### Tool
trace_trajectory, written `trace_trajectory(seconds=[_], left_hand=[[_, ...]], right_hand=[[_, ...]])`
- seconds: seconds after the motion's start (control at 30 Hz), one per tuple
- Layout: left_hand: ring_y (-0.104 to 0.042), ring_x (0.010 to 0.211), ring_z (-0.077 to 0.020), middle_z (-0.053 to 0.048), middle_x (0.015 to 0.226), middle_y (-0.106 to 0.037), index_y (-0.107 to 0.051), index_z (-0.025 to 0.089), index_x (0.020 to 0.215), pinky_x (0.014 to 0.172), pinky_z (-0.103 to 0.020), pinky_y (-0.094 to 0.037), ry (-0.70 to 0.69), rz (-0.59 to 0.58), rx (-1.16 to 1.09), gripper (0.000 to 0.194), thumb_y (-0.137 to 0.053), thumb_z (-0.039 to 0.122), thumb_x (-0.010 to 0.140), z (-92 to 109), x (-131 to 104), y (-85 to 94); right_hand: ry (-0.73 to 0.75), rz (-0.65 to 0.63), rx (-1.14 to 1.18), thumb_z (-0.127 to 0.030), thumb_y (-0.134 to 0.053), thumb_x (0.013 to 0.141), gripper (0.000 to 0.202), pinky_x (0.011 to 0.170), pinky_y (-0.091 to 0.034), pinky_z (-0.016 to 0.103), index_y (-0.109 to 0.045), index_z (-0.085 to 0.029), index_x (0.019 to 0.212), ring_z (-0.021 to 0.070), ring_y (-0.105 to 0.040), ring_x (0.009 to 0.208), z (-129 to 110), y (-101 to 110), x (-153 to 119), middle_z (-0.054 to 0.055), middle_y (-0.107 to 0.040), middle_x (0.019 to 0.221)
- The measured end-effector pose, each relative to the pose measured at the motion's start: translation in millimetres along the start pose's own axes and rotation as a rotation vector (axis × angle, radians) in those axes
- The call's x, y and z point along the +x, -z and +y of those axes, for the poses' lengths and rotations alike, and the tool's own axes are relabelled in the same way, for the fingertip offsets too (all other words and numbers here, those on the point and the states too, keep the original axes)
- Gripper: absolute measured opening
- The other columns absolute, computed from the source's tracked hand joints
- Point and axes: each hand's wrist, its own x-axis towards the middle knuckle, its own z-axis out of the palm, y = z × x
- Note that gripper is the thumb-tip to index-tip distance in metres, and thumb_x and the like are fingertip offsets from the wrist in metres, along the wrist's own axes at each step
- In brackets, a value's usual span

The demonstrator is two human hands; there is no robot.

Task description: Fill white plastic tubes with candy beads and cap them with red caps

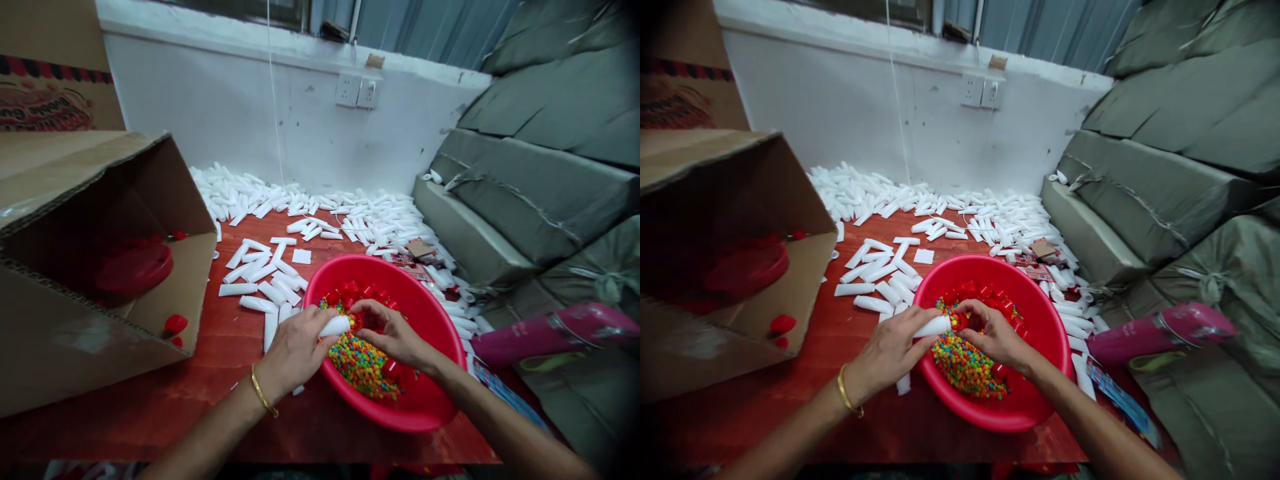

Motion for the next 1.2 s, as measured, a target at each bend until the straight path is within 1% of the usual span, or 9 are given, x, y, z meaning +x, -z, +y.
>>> trace_trajectory(seconds=[0.23, 0.47, 0.6, 0.7, 0.77, 0.83, 0.9, 1.0, 1.2], left_hand=[[-0.055, 0.083, -0.0206, -0.004, 0.095, -0.056, -0.048, 0.024, 0.116, 0.070, -0.036, -0.047, -0.003, 0.057, 0.070, 0.030, -0.047, 0.028, 0.086, 3, 6, -9.2], [-0.054, 0.087, -0.0208, -0.005, 0.094, -0.056, -0.047, 0.020, 0.116, 0.076, -0.036, -0.046, -0.016, 0.020, 0.102, 0.030, -0.047, 0.025, 0.087, 7, 10, -19.5], [-0.055, 0.089, -0.0198, -0.005, 0.097, -0.058, -0.048, 0.019, 0.114, 0.076, -0.034, -0.046, -0.090, 0.046, -0.051, 0.029, -0.050, 0.026, 0.085, 2, 10, -27.0], [-0.056, 0.090, -0.0203, -0.006, 0.098, -0.059, -0.049, 0.019, 0.111, 0.076, -0.035, -0.047, -0.136, 0.096, -0.108, 0.028, -0.052, 0.026, 0.084, -2, 8, -32.4], [-0.056, 0.090, -0.0208, -0.007, 0.099, -0.060, -0.050, 0.019, 0.110, 0.077, -0.036, -0.047, -0.130, 0.140, -0.130, 0.028, -0.052, 0.026, 0.084, -2, 8, -34.7], [-0.057, 0.091, -0.0207, -0.007, 0.099, -0.061, -0.050, 0.018, 0.111, 0.078, -0.037, -0.047, -0.106, 0.168, -0.141, 0.028, -0.052, 0.025, 0.084, -1, 8, -35.9], [-0.057, 0.092, -0.0203, -0.007, 0.101, -0.061, -0.049, 0.018, 0.112, 0.079, -0.037, -0.047, -0.082, 0.189, -0.155, 0.029, -0.052, 0.026, 0.084, 0, 9, -36.3], [-0.057, 0.092, -0.0200, -0.008, 0.101, -0.061, -0.050, 0.017, 0.113, 0.079, -0.036, -0.047, -0.083, 0.193, -0.136, 0.030, -0.050, 0.029, 0.085, -1, 9, -37.3], [-0.056, 0.082, -0.0215, -0.008, 0.089, -0.060, -0.049, 0.014, 0.114, 0.071, -0.037, -0.049, -0.142, 0.166, 0.093, 0.031, -0.048, 0.030, 0.087, -4, 5, -42.4]], right_hand=[[0.194, 0.072, -0.395, -0.017, -0.051, 0.079, 0.023, 0.071, -0.046, 0.029, -0.050, -0.018, 0.102, 0.0161, -0.056, 0.082, -12, 8, -4, 0.006, -0.059, 0.094], [0.371, -0.050, -0.749, -0.017, -0.041, 0.088, 0.029, 0.083, -0.045, 0.033, -0.048, -0.018, 0.116, 0.0192, -0.052, 0.102, -19, 19, -8, 0.013, -0.053, 0.114], [0.180, -0.186, -0.525, -0.036, -0.044, 0.089, 0.025, 0.069, -0.047, 0.027, -0.056, -0.015, 0.097, 0.0156, -0.058, 0.077, -20, 19, -4, 0.007, -0.061, 0.087], [-0.186, -0.191, -0.259, -0.055, -0.024, 0.090, 0.055, 0.043, -0.040, 0.022, -0.053, -0.015, 0.066, 0.0108, -0.047, 0.042, -11, 8, 0, -0.001, -0.049, 0.050], [-0.345, -0.115, -0.176, -0.061, -0.012, 0.088, 0.066, 0.039, -0.036, 0.023, -0.048, -0.016, 0.055, 0.0102, -0.041, 0.035, -7, 0, 2, -0.003, -0.040, 0.041], [-0.292, -0.023, -0.229, -0.061, -0.012, 0.088, 0.065, 0.045, -0.040, 0.024, -0.050, -0.016, 0.059, 0.0119, -0.046, 0.042, -8, -2, 2, 0.000, -0.046, 0.047], [-0.093, 0.012, -0.320, -0.056, -0.022, 0.090, 0.054, 0.058, -0.043, 0.026, -0.055, -0.015, 0.077, 0.0146, -0.054, 0.062, -14, 1, 0, 0.004, -0.057, 0.068], [0.095, -0.062, -0.414, -0.049, -0.040, 0.087, 0.035, 0.066, -0.041, 0.026, -0.053, -0.018, 0.093, 0.0151, -0.053, 0.074, -23, 9, -2, 0.005, -0.058, 0.084], [-0.250, -0.078, -0.206, -0.063, -0.034, 0.083, 0.051, 0.037, -0.021, 0.020, -0.037, -0.020, 0.058, 0.0071, -0.029, 0.037, -14, -3, -1, -0.007, -0.029, 0.045]])
